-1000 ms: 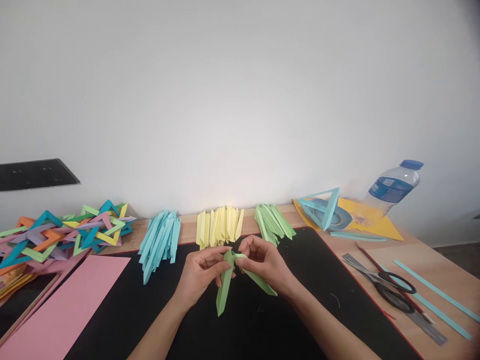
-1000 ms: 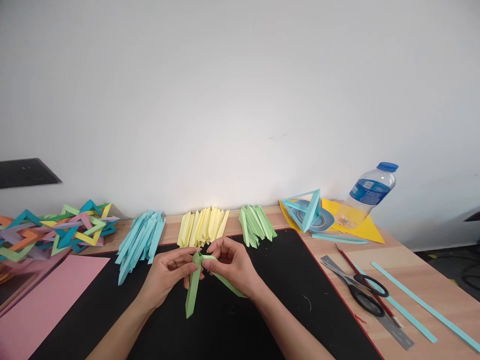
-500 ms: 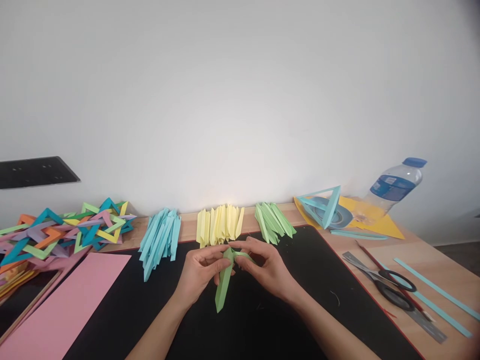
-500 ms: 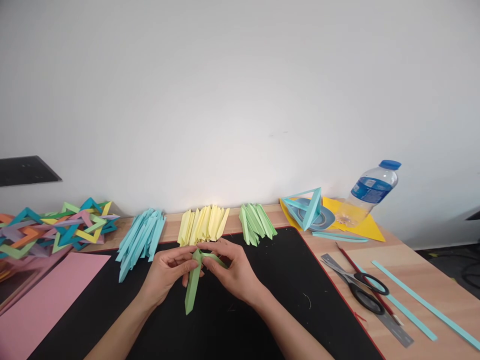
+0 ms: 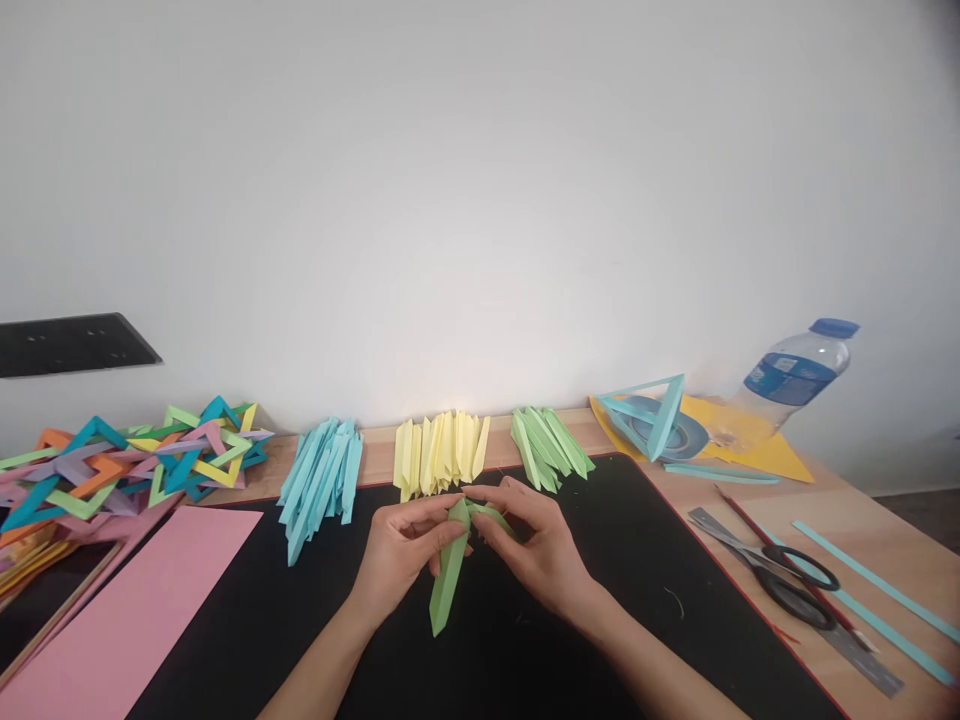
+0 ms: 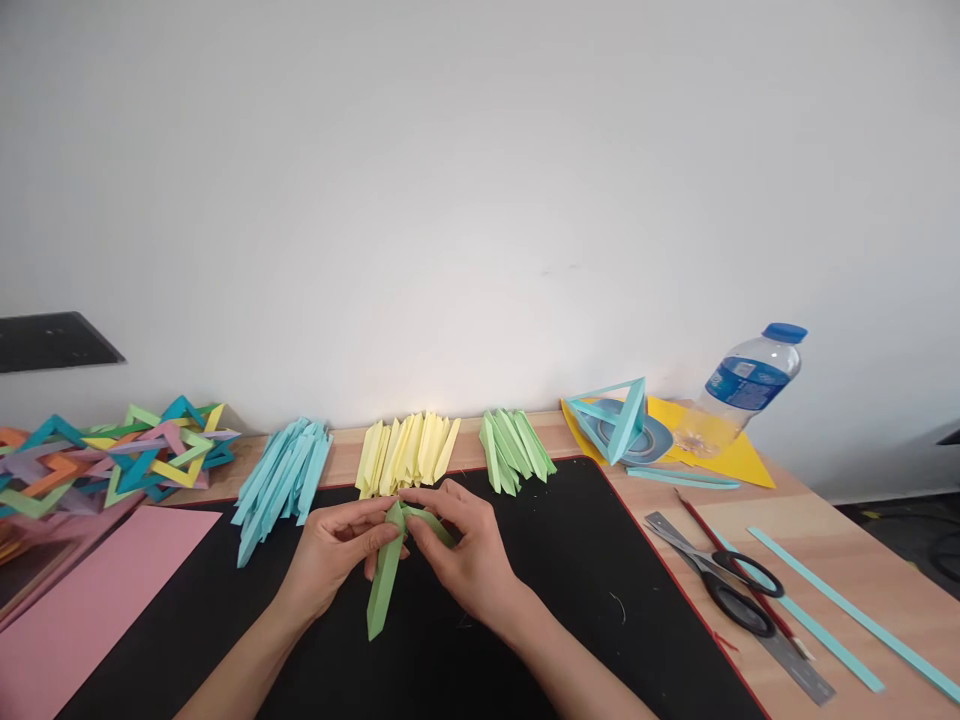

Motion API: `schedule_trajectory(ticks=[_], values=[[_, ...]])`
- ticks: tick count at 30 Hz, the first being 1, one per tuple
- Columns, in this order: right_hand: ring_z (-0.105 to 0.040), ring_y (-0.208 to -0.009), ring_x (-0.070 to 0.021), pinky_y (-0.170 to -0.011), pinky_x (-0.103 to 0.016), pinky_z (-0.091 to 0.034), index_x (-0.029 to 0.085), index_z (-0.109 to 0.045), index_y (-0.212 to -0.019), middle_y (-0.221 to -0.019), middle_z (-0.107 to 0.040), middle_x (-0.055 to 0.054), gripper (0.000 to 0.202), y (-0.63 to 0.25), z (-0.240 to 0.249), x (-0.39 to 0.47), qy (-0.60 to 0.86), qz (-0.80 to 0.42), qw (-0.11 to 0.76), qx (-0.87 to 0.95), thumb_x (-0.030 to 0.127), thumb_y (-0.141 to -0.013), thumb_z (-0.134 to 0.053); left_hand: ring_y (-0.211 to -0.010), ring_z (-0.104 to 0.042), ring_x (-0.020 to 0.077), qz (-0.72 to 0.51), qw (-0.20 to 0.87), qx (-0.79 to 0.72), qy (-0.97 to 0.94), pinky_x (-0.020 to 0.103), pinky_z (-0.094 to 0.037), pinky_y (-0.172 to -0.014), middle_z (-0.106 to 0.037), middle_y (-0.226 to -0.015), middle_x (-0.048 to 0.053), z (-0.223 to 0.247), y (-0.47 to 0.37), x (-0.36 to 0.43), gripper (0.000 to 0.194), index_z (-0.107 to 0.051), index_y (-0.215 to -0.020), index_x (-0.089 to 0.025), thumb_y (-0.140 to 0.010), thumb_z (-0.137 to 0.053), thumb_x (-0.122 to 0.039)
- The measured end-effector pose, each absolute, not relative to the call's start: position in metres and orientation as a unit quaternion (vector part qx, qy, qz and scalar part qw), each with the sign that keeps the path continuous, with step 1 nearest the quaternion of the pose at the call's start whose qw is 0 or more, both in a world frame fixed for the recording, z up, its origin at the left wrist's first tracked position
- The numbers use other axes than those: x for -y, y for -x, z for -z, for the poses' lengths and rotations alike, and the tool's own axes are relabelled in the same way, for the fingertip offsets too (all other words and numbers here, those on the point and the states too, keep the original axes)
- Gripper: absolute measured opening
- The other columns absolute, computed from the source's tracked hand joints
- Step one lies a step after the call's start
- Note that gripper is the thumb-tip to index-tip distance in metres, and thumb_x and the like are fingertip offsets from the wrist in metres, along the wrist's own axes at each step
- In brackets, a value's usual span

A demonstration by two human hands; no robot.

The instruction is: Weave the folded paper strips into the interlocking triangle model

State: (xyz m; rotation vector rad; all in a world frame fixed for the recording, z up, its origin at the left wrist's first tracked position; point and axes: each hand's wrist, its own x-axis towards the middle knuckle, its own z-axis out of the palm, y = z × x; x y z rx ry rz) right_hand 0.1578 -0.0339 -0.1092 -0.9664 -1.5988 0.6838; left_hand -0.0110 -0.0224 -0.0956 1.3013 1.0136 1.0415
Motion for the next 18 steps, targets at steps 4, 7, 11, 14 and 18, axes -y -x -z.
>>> schedule_trajectory(ticks=[4,7,11,14,18], values=[[-0.048,-0.056,-0.0133,-0.049,-0.025,-0.039,0.027,-0.069,-0.108,-0.063,-0.050,-0.001,0.028,-0.1581,0.1126,0.0350,0.387,-0.136,0.548,0.729,0.019,-0.085,-0.054,-0.046,-0.062,0.0163,-0.436,0.573,-0.426,-0.549,0.023,-0.044,-0.035,-0.069,-0.060,0.003,0.0941,0.0102,0.0228,0.035,-0.073,-0.099,-0.013,-0.068,-0.076,-0.029],[-0.050,-0.056,-0.0134,-0.049,-0.025,-0.040,0.026,-0.069,-0.108,-0.064,-0.054,-0.002,0.027,-0.1603,0.1104,0.0357,0.381,-0.156,0.550,0.727,0.020,-0.085,-0.055,-0.050,-0.066,0.0196,-0.436,0.575,-0.421,-0.550,0.022,-0.044,-0.035,-0.071,-0.061,0.004,0.0943,0.0102,0.0226,0.032,-0.075,-0.094,-0.013,-0.066,-0.077,-0.028],[-0.052,-0.055,-0.0134,-0.051,-0.026,-0.043,0.023,-0.069,-0.100,-0.060,-0.058,0.000,0.020,-0.1622,0.1064,0.0349,0.404,-0.289,0.530,0.687,0.024,-0.081,-0.062,-0.056,-0.070,0.0237,-0.437,0.565,-0.430,-0.551,0.022,-0.044,-0.035,-0.074,-0.067,0.006,0.0956,0.0100,0.0228,0.030,-0.075,-0.090,-0.014,-0.064,-0.078,-0.028],[-0.054,-0.055,-0.0138,-0.050,-0.025,-0.044,0.021,-0.069,-0.092,-0.061,-0.060,-0.001,0.014,-0.1616,0.1065,0.0344,0.418,-0.275,0.533,0.682,0.023,-0.080,-0.064,-0.058,-0.070,0.0238,-0.431,0.562,-0.438,-0.553,0.022,-0.044,-0.035,-0.074,-0.067,0.005,0.0951,0.0097,0.0236,0.030,-0.075,-0.092,-0.014,-0.065,-0.077,-0.028],[-0.059,-0.061,-0.0159,-0.049,-0.025,-0.046,0.021,-0.065,-0.081,-0.071,-0.064,-0.005,0.001,-0.1596,0.1065,0.0354,0.391,-0.187,0.578,0.692,0.021,-0.080,-0.065,-0.055,-0.069,0.0207,-0.436,0.556,-0.442,-0.553,0.022,-0.046,-0.038,-0.073,-0.067,0.004,0.0931,0.0097,0.0247,0.029,-0.075,-0.093,-0.015,-0.066,-0.077,-0.025]])
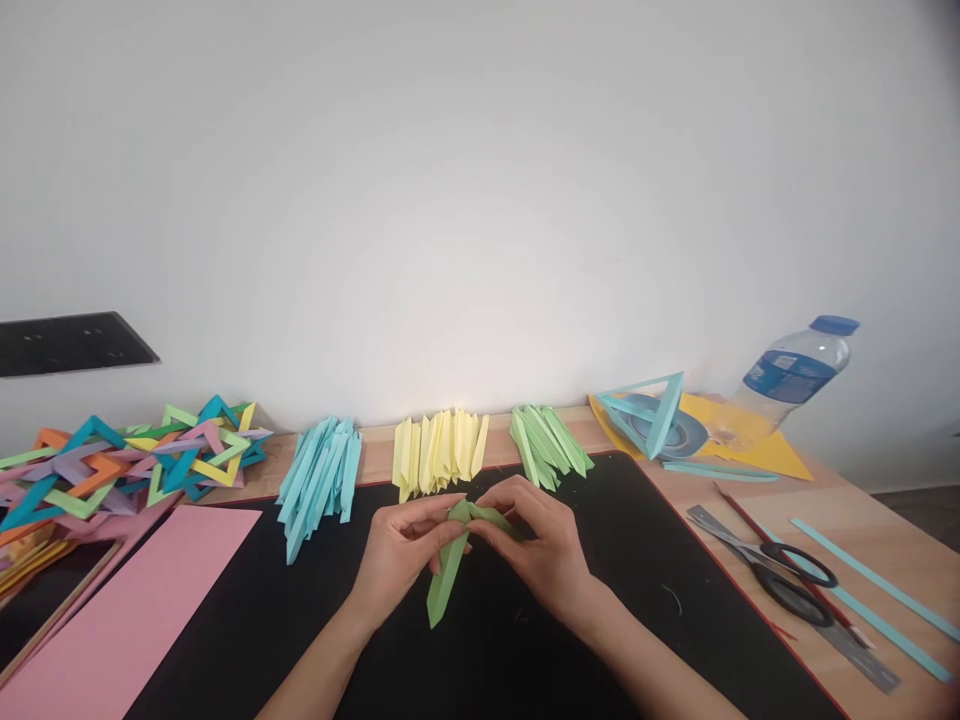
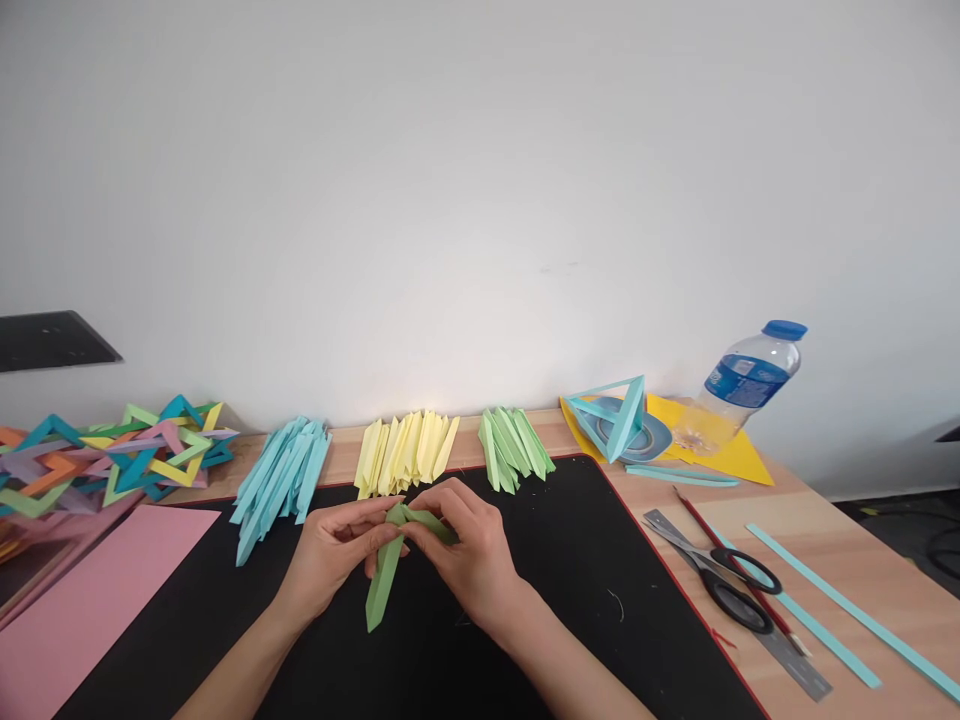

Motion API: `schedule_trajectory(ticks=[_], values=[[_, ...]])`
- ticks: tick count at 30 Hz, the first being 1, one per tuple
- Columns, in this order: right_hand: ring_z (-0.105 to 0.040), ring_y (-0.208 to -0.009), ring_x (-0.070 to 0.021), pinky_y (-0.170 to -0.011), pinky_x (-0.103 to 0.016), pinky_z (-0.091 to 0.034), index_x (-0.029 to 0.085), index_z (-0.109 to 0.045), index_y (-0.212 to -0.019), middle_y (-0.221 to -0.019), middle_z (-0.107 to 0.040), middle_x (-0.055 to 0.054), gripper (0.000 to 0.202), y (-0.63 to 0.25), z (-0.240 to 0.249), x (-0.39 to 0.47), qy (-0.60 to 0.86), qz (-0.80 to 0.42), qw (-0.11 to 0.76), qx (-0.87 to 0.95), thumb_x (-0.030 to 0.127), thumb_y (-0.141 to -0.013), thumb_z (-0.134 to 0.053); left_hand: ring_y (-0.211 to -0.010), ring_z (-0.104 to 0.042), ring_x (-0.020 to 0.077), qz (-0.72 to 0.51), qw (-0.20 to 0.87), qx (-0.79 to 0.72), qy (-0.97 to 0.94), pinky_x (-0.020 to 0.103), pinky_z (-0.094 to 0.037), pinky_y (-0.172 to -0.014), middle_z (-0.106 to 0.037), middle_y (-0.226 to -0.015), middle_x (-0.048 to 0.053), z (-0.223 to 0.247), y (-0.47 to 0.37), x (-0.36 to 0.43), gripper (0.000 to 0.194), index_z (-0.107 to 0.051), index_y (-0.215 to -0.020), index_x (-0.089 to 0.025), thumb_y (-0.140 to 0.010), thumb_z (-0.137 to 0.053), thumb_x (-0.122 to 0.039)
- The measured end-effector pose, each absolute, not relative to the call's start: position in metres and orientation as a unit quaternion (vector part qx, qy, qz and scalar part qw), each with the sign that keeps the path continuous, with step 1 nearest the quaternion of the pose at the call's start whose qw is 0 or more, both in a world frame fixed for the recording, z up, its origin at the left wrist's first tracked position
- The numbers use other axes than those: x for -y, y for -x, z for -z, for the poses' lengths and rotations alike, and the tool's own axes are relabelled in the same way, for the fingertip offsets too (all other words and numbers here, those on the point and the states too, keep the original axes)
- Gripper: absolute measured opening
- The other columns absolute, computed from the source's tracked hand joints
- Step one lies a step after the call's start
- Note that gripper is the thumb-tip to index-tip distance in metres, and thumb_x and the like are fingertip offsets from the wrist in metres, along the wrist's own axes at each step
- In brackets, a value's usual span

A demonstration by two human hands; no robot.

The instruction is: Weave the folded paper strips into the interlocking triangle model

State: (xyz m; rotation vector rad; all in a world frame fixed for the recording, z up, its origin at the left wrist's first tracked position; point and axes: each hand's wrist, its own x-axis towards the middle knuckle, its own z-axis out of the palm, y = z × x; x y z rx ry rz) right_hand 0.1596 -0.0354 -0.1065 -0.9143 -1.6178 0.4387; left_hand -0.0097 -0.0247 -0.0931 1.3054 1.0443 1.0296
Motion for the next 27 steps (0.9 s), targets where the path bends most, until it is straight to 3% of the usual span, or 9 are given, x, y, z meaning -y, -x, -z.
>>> schedule_trajectory(ticks=[9,16,19,23,27], values=[[-0.062,-0.066,-0.0158,-0.051,-0.023,-0.050,0.020,-0.065,-0.083,-0.076,-0.066,-0.005,0.006,-0.1604,0.1021,0.0354,0.373,-0.277,0.569,0.678,0.017,-0.081,-0.060,-0.054,-0.068,0.0187,-0.442,0.552,-0.436,-0.556,0.019,-0.045,-0.037,-0.073,-0.063,0.004,0.0935,0.0094,0.0238,0.026,-0.075,-0.091,-0.015,-0.066,-0.077,-0.024],[-0.056,-0.059,-0.0122,-0.048,-0.021,-0.048,0.019,-0.067,-0.084,-0.069,-0.060,-0.003,0.013,-0.1588,0.1013,0.0375,0.362,-0.208,0.590,0.692,0.011,-0.081,-0.056,-0.061,-0.070,0.0226,-0.441,0.548,-0.442,-0.557,0.021,-0.046,-0.038,-0.074,-0.067,0.005,0.0902,0.0088,0.0243,0.027,-0.075,-0.092,-0.013,-0.067,-0.075,-0.024],[-0.055,-0.060,-0.0127,-0.048,-0.021,-0.049,0.019,-0.068,-0.091,-0.066,-0.058,-0.002,0.016,-0.1595,0.1013,0.0375,0.386,-0.253,0.585,0.667,0.014,-0.080,-0.057,-0.055,-0.068,0.0189,-0.435,0.539,-0.450,-0.564,0.019,-0.044,-0.038,-0.073,-0.063,0.004,0.0876,0.0081,0.0253,0.027,-0.075,-0.092,-0.015,-0.067,-0.074,-0.022],[-0.059,-0.064,-0.0144,-0.051,-0.022,-0.048,0.019,-0.067,-0.080,-0.071,-0.062,-0.003,0.007,-0.1614,0.1013,0.0364,0.405,-0.324,0.559,0.647,0.019,-0.078,-0.061,-0.044,-0.060,0.0118,-0.432,0.530,-0.459,-0.567,0.018,-0.043,-0.037,-0.072,-0.061,0.002,0.0866,0.0070,0.0261,0.025,-0.076,-0.090,-0.016,-0.065,-0.074,-0.020],[-0.060,-0.064,-0.0146,-0.055,-0.024,-0.049,0.017,-0.066,-0.080,-0.075,-0.066,-0.005,0.009,-0.1607,0.1013,0.0364,0.406,-0.316,0.550,0.658,0.021,-0.081,-0.058,-0.046,-0.059,0.0118,-0.438,0.526,-0.465,-0.562,0.018,-0.044,-0.038,-0.072,-0.062,0.003,0.0887,0.0068,0.0260,0.028,-0.076,-0.091,-0.015,-0.064,-0.075,-0.022]])
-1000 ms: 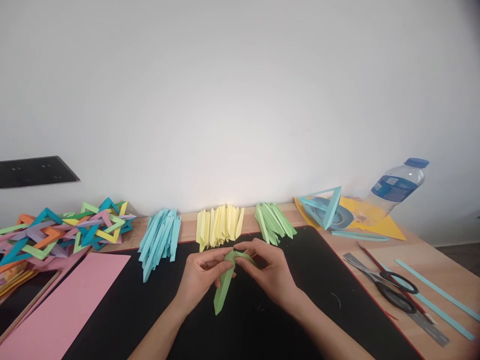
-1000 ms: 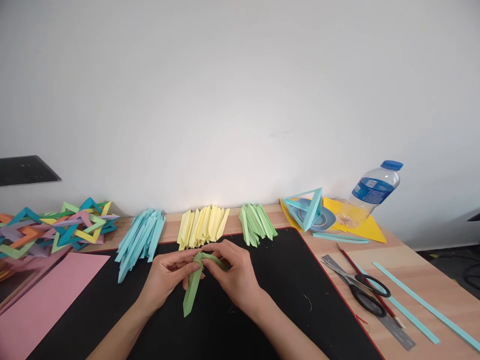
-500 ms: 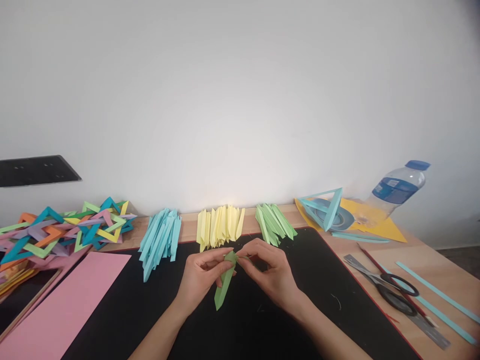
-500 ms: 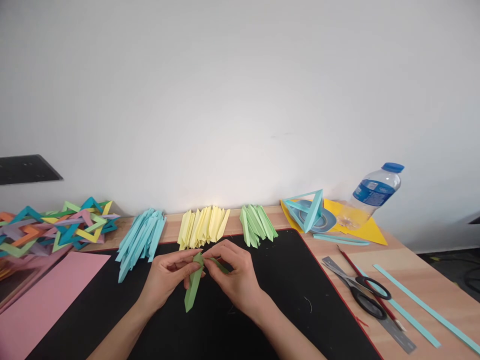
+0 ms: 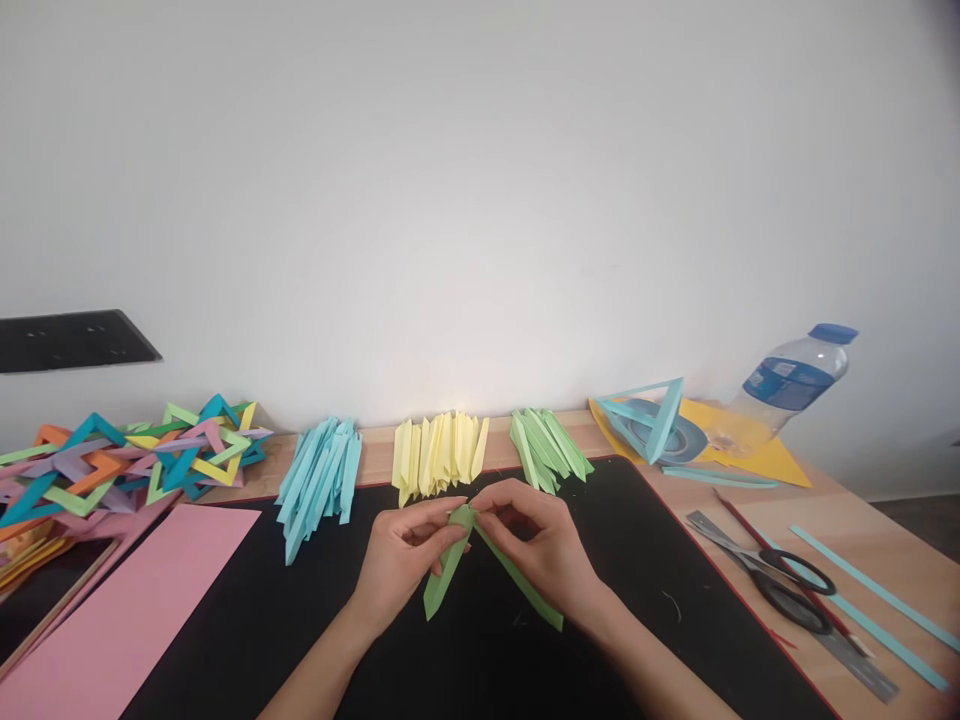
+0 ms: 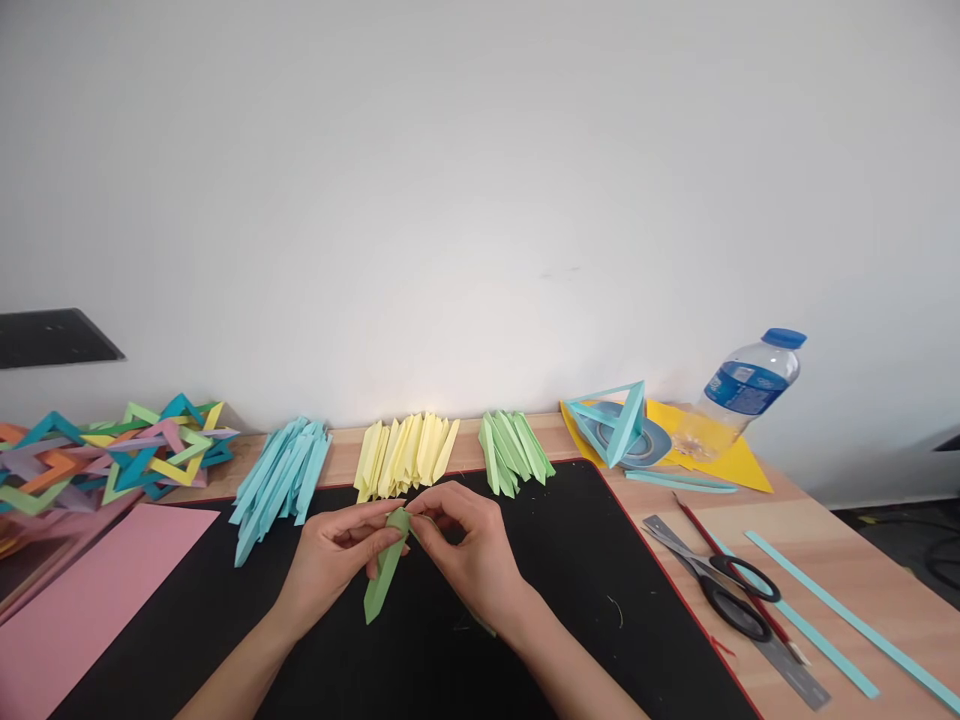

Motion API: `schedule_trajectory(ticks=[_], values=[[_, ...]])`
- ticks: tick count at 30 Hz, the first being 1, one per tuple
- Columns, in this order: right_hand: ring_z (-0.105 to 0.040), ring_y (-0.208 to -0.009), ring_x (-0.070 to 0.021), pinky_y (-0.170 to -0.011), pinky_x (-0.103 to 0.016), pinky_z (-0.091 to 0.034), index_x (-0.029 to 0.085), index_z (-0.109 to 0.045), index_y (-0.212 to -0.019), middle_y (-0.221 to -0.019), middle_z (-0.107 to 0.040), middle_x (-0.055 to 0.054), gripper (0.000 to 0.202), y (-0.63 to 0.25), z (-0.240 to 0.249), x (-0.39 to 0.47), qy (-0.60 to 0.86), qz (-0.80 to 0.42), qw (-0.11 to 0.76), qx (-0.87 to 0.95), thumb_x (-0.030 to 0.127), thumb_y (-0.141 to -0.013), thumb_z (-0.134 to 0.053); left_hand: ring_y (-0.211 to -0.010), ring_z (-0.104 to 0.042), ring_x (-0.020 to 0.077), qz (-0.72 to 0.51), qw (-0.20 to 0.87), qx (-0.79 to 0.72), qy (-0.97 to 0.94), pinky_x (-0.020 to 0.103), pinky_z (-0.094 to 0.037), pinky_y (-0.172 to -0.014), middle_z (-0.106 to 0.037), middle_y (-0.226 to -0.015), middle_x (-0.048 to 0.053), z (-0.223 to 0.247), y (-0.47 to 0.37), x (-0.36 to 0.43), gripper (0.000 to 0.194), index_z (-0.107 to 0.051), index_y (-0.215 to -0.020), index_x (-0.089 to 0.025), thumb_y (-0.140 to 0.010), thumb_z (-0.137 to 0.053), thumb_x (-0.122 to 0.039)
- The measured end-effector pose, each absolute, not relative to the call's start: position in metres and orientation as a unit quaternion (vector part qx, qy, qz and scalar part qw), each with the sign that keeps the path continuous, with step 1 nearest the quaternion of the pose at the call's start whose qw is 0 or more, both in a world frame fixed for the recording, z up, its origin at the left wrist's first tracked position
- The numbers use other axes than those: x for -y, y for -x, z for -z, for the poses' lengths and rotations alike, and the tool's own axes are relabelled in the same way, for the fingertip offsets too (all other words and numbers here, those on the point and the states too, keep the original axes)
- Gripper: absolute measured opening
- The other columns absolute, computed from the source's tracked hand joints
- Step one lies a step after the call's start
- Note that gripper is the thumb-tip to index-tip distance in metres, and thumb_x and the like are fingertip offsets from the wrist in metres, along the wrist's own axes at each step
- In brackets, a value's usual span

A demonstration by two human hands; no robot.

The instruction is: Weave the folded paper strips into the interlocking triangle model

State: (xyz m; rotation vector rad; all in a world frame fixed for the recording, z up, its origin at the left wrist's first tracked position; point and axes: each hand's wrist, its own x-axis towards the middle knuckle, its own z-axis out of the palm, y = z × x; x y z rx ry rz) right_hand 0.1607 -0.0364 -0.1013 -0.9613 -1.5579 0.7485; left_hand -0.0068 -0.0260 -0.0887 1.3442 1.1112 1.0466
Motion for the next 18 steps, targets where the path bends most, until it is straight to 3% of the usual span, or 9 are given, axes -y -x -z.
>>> schedule_trajectory(ticks=[4,11,15,18], values=[[-0.059,-0.060,-0.0137,-0.056,-0.024,-0.047,0.017,-0.066,-0.080,-0.069,-0.067,-0.003,0.011,-0.1605,0.0985,0.0367,0.424,-0.303,0.523,0.675,0.021,-0.082,-0.056,-0.050,-0.061,0.0137,-0.437,0.522,-0.469,-0.562,0.018,-0.045,-0.038,-0.073,-0.065,0.004,0.0903,0.0074,0.0255,0.030,-0.076,-0.093,-0.014,-0.065,-0.075,-0.022],[-0.063,-0.067,-0.0150,-0.061,-0.024,-0.050,0.017,-0.068,-0.077,-0.073,-0.069,-0.002,0.010,-0.1629,0.0965,0.0352,0.425,-0.445,0.526,0.587,0.027,-0.076,-0.065,-0.058,-0.068,0.0189,-0.440,0.501,-0.448,-0.595,0.019,-0.046,-0.039,-0.074,-0.067,0.005,0.0954,0.0082,0.0262,0.028,-0.075,-0.096,-0.015,-0.069,-0.073,-0.021],[-0.064,-0.066,-0.0153,-0.062,-0.025,-0.052,0.018,-0.068,-0.076,-0.073,-0.069,-0.003,0.010,-0.1619,0.0985,0.0371,0.399,-0.455,0.554,0.572,0.027,-0.074,-0.069,-0.049,-0.064,0.0139,-0.486,0.404,-0.397,-0.665,0.020,-0.050,-0.043,-0.074,-0.067,0.003,0.0971,0.0103,0.0279,0.024,-0.075,-0.095,-0.019,-0.073,-0.070,-0.014],[-0.063,-0.064,-0.0150,-0.059,-0.024,-0.051,0.018,-0.067,-0.075,-0.070,-0.068,-0.003,0.005,-0.1622,0.0967,0.0394,0.386,-0.371,0.576,0.618,0.023,-0.075,-0.069,-0.054,-0.066,0.0130,-0.533,0.290,-0.331,-0.722,0.020,-0.054,-0.052,-0.076,-0.075,0.001,0.0955,0.0110,0.0285,0.031,-0.074,-0.097,-0.024,-0.072,-0.069,-0.007]])
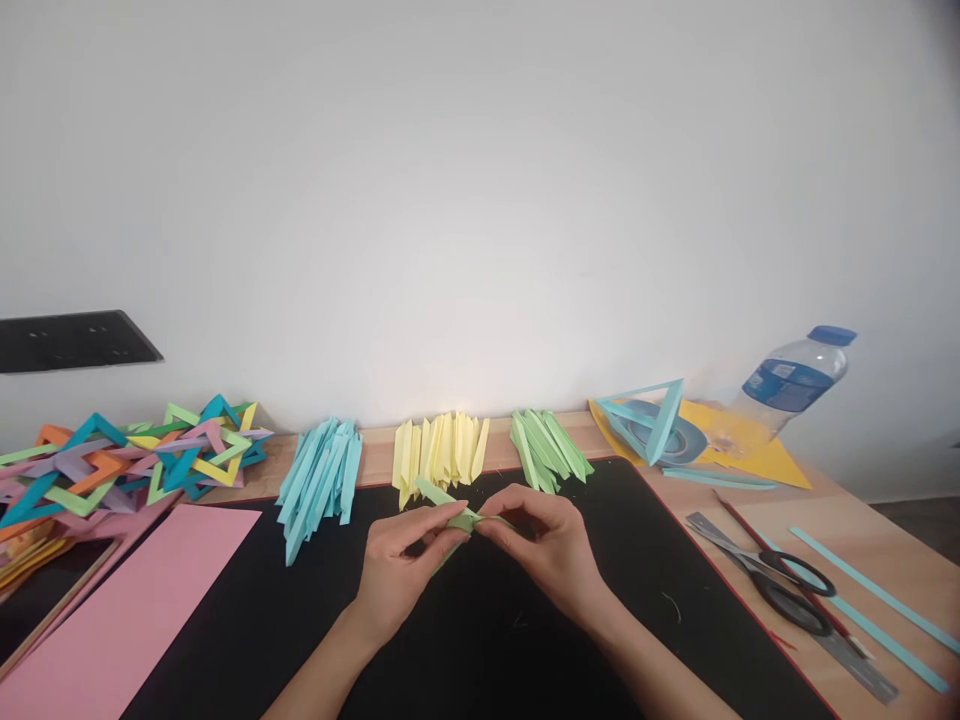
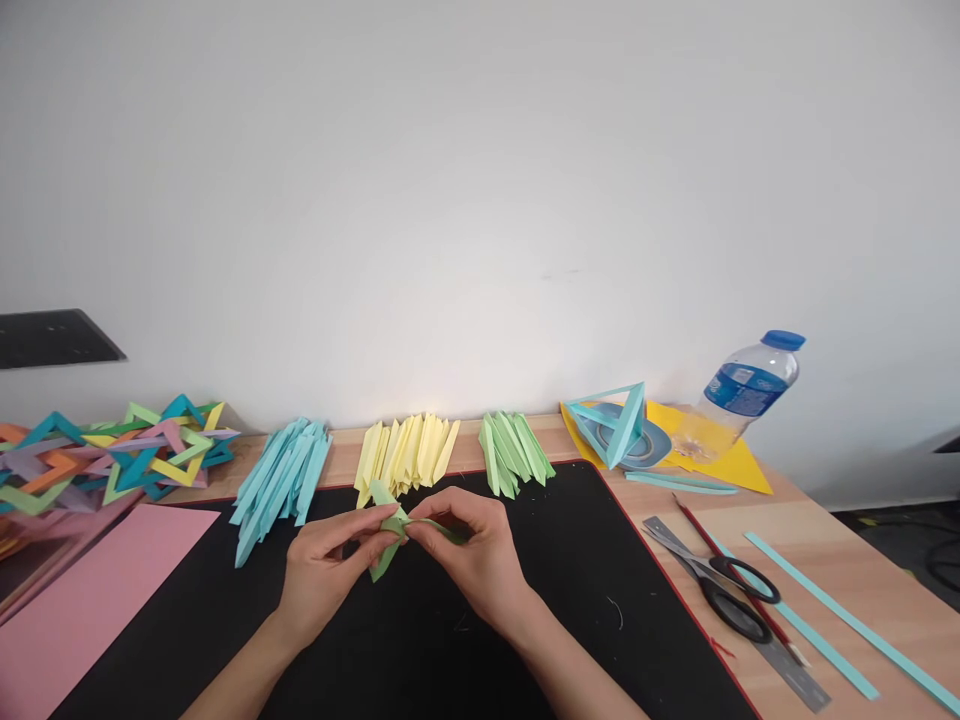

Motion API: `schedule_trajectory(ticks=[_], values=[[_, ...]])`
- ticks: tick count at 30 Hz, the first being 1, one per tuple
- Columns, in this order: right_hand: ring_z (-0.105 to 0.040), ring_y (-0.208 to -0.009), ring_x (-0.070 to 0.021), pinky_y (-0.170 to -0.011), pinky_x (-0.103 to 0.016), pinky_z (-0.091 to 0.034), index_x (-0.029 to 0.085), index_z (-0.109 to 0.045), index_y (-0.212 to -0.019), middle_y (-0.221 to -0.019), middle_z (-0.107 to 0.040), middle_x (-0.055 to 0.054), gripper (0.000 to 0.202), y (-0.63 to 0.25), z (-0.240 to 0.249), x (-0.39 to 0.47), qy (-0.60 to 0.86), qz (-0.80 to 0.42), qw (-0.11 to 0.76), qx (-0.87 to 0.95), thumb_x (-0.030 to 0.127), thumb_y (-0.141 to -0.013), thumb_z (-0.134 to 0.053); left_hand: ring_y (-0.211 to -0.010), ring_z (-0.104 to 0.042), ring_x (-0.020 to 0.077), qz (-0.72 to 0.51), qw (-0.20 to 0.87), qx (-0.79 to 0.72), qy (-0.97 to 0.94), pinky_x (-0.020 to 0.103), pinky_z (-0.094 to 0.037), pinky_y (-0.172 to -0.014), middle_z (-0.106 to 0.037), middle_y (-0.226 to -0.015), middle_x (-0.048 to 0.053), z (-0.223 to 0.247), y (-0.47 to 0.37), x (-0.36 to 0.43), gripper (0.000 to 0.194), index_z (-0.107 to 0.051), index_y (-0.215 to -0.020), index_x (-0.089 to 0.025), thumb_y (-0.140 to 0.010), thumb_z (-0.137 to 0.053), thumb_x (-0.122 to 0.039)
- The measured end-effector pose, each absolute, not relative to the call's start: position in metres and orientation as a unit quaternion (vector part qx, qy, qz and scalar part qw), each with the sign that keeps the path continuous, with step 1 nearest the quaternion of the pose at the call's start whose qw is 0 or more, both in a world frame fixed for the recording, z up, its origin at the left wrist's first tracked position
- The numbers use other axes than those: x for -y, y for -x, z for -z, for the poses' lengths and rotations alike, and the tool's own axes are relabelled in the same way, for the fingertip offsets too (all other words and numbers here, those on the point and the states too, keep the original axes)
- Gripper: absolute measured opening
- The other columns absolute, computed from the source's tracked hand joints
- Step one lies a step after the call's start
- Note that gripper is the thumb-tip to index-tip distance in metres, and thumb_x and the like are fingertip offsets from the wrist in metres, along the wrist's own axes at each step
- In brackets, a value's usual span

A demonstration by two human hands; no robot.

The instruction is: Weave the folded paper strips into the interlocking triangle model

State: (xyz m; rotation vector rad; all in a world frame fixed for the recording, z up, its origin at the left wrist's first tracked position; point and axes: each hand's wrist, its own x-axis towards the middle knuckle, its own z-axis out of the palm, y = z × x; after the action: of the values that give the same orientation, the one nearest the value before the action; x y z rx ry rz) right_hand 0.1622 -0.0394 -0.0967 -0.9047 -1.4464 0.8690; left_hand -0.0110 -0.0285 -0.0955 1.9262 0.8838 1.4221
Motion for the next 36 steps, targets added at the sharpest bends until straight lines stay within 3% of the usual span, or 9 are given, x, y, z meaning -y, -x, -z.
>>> schedule_trajectory(ticks=[4,8,12,15,18,25,30,36], values=[[-0.063,-0.066,-0.0145,-0.059,-0.024,-0.050,0.017,-0.067,-0.074,-0.073,-0.066,-0.005,0.006,-0.163,0.092,0.041,0.344,-0.236,0.589,0.692,0.013,-0.078,-0.065,-0.054,-0.066,0.0114,-0.550,0.210,-0.299,-0.751,0.019,-0.055,-0.054,-0.075,-0.079,0.000,0.096,0.010,0.028,0.038,-0.073,-0.101,-0.026,-0.072,-0.068,-0.002],[-0.060,-0.064,-0.0134,-0.056,-0.023,-0.048,0.017,-0.067,-0.074,-0.071,-0.063,-0.004,0.008,-0.162,0.093,0.041,0.341,-0.178,0.602,0.700,0.011,-0.079,-0.063,-0.052,-0.066,0.0115,-0.555,0.207,-0.302,-0.747,0.019,-0.055,-0.051,-0.075,-0.078,0.000,0.100,0.009,0.028,0.039,-0.072,-0.103,-0.026,-0.072,-0.069,-0.003],[-0.058,-0.059,-0.0121,-0.054,-0.022,-0.048,0.018,-0.060,-0.071,-0.066,-0.061,-0.001,0.010,-0.162,0.096,0.041,0.389,-0.321,0.585,0.635,0.020,-0.076,-0.067,-0.047,-0.062,0.0108,-0.555,0.262,-0.316,-0.724,0.019,-0.053,-0.046,-0.075,-0.073,0.000,0.099,0.009,0.028,0.034,-0.074,-0.099,-0.026,-0.072,-0.070,-0.007],[-0.058,-0.059,-0.0118,-0.054,-0.022,-0.047,0.018,-0.055,-0.071,-0.065,-0.058,0.002,0.020,-0.164,0.094,0.040,0.402,-0.459,0.554,0.566,0.028,-0.073,-0.072,-0.039,-0.057,0.0099,-0.507,0.373,-0.370,-0.684,0.019,-0.050,-0.041,-0.073,-0.063,0.000,0.095,0.010,0.029,0.022,-0.076,-0.093,-0.023,-0.073,-0.070,-0.014],[-0.057,-0.058,-0.0115,-0.053,-0.022,-0.044,0.018,-0.056,-0.079,-0.064,-0.055,0.003,0.023,-0.166,0.090,0.038,0.393,-0.522,0.516,0.554,0.033,-0.073,-0.072,-0.037,-0.056,0.0099,-0.456,0.473,-0.423,-0.624,0.020,-0.049,-0.040,-0.073,-0.062,0.002,0.092,0.011,0.028,0.019,-0.077,-0.090,-0.019,-0.073,-0.071,-0.022],[-0.050,-0.054,-0.0106,-0.051,-0.022,-0.038,0.018,-0.064,-0.098,-0.061,-0.051,0.004,0.023,-0.168,0.091,0.038,0.407,-0.507,0.462,0.603,0.030,-0.079,-0.064,-0.036,-0.051,0.0079,-0.432,0.568,-0.436,-0.547,0.017,-0.041,-0.035,-0.072,-0.061,0.003,0.091,0.008,0.027,0.022,-0.077,-0.087,-0.017,-0.067,-0.076,-0.026],[-0.046,-0.057,-0.0116,-0.050,-0.022,-0.035,0.018,-0.072,-0.093,-0.061,-0.054,0.000,0.018,-0.169,0.090,0.038,0.408,-0.445,0.455,0.654,0.024,-0.080,-0.061,-0.036,-0.048,0.0067,-0.431,0.557,-0.445,-0.553,0.017,-0.040,-0.036,-0.073,-0.061,0.004,0.090,0.009,0.028,0.019,-0.077,-0.083,-0.016,-0.065,-0.076,-0.024],[-0.047,-0.061,-0.0127,-0.054,-0.024,-0.036,0.020,-0.074,-0.096,-0.065,-0.054,-0.001,0.021,-0.174,0.089,0.036,0.390,-0.434,0.445,0.679,0.027,-0.082,-0.060,-0.036,-0.048,0.0075,-0.437,0.553,-0.448,-0.549,0.018,-0.041,-0.036,-0.072,-0.059,0.003,0.089,0.009,0.030,0.019,-0.078,-0.080,-0.015,-0.064,-0.077,-0.025]])
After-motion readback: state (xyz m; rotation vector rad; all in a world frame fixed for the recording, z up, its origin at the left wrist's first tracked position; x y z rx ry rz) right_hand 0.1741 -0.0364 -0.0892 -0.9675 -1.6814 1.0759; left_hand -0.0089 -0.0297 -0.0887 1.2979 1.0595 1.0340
